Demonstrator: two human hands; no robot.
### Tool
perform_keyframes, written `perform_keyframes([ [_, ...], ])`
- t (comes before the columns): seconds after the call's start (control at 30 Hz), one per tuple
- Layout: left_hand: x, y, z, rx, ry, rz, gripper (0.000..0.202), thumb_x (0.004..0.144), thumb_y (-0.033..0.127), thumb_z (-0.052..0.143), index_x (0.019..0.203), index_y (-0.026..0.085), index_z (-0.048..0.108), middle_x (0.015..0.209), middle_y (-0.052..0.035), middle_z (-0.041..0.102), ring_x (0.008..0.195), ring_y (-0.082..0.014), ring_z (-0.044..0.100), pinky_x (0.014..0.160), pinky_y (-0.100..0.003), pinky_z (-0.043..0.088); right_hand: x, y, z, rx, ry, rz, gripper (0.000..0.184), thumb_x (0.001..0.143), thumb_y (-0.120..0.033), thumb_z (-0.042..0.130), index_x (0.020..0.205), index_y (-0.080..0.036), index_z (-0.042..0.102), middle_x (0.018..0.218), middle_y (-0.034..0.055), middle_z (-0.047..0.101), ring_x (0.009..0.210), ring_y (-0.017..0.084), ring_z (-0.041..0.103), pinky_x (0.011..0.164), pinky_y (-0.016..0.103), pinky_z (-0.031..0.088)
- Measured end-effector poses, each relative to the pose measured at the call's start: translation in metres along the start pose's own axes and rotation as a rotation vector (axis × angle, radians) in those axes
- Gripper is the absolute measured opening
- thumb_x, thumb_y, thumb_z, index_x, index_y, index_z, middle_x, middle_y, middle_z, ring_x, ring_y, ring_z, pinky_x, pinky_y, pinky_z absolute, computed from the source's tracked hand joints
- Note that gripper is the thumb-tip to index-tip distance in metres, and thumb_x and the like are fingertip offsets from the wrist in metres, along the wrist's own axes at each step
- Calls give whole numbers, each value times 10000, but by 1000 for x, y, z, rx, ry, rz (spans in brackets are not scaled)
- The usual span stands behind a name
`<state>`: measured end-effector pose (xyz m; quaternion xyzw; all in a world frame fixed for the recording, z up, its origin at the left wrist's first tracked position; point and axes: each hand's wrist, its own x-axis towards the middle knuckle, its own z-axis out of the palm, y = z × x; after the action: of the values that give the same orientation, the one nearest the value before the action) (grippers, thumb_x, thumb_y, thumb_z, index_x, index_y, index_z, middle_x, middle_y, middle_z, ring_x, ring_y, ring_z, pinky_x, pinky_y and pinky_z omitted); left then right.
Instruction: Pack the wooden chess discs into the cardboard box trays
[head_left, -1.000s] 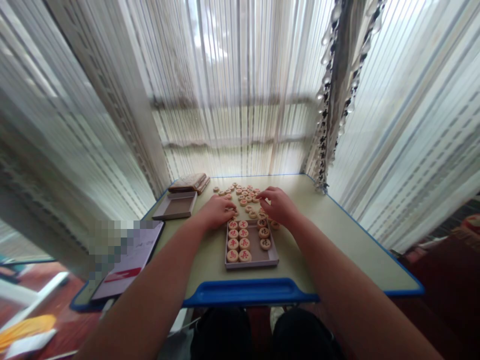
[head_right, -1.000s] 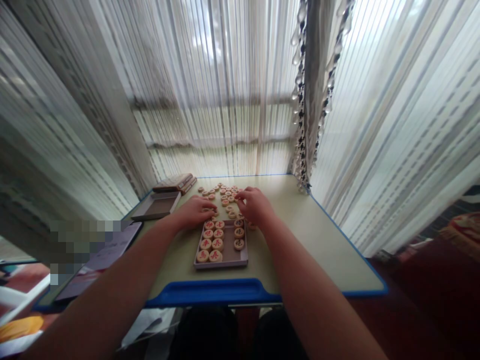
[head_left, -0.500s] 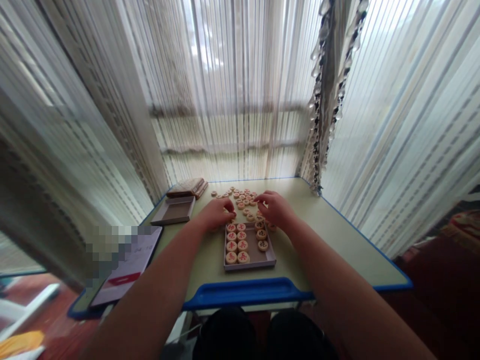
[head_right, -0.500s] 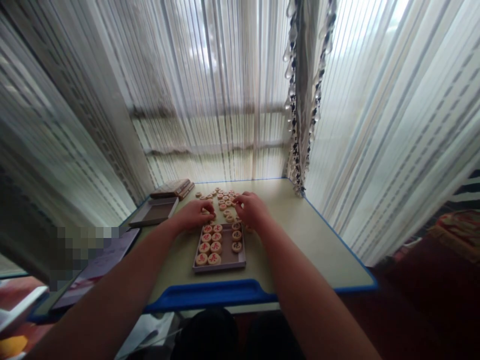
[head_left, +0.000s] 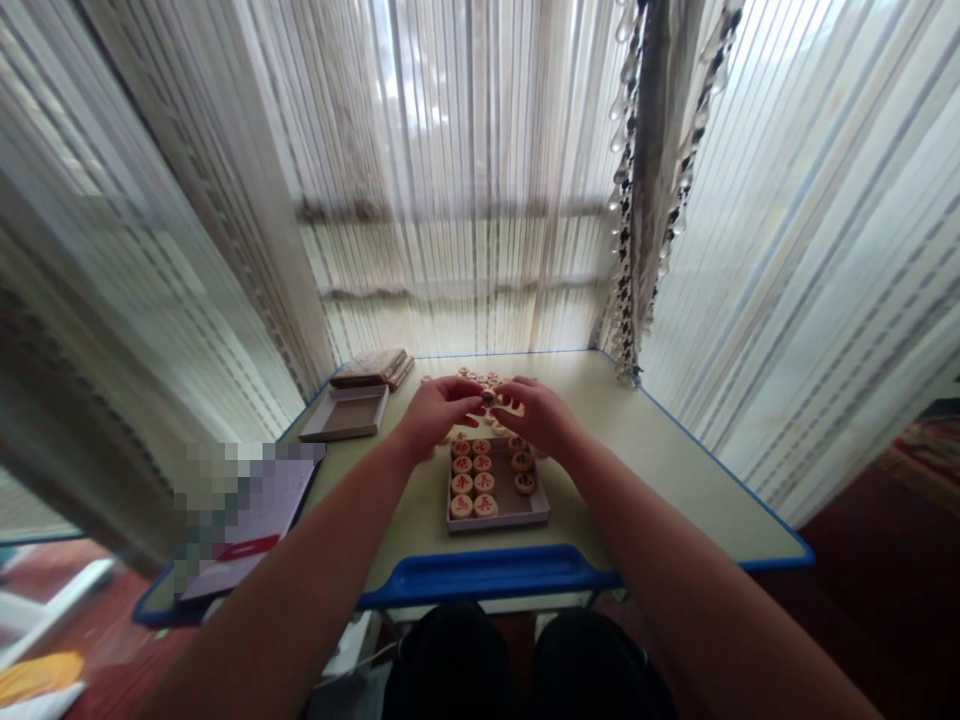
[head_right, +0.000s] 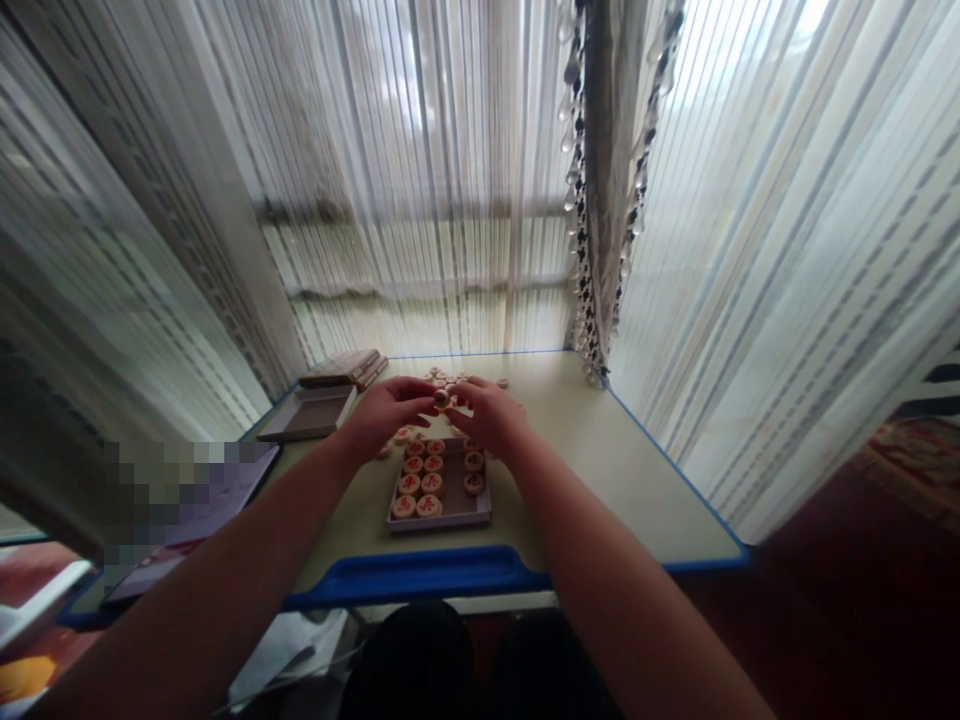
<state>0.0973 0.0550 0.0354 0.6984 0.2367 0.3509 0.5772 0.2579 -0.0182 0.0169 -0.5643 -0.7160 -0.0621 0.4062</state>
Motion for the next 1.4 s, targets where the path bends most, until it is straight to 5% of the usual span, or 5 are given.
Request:
perform_keyframes([
  [0.3, -2, 5, -1, -2, -74, -1, 470, 668, 311, 674, 1087, 142, 546, 818, -75, 665, 617, -123, 609, 486, -211, 449, 2, -5, -3, 81, 115, -8, 240, 761, -298, 581, 980, -202, 605, 761, 7, 547, 624, 88, 482, 594, 227, 402],
  [0.57, -3, 3, 1, 41, -18, 76, 405, 656, 340, 679, 994, 124, 626, 809, -77, 672, 574, -107, 590, 472, -213, 431, 3, -5, -7, 136, 176, -31, 200, 735, -301, 612, 896, -182, 626, 709, -2, 534, 578, 79, 472, 558, 226, 409],
  [1.1, -5, 5, 0, 149, -60, 84, 409, 660, 374, 662, 969, 106, 634, 830, -91, 673, 594, -124, 606, 486, -219, 446, 2, -9, -12, 199, 107, 10, 206, 760, -327, 579, 910, -204, 647, 801, 25, 638, 745, 122, 560, 626, 251, 436],
  [1.4, -5, 1, -2, 231, -64, 88, 388, 676, 388, 647, 954, 117, 638, 764, -71, 665, 545, -108, 593, 420, -187, 425, 4, -7, -12, 231, 54, 106, 216, 693, -322, 638, 844, -169, 667, 814, 44, 663, 659, 112, 557, 569, 238, 436],
])
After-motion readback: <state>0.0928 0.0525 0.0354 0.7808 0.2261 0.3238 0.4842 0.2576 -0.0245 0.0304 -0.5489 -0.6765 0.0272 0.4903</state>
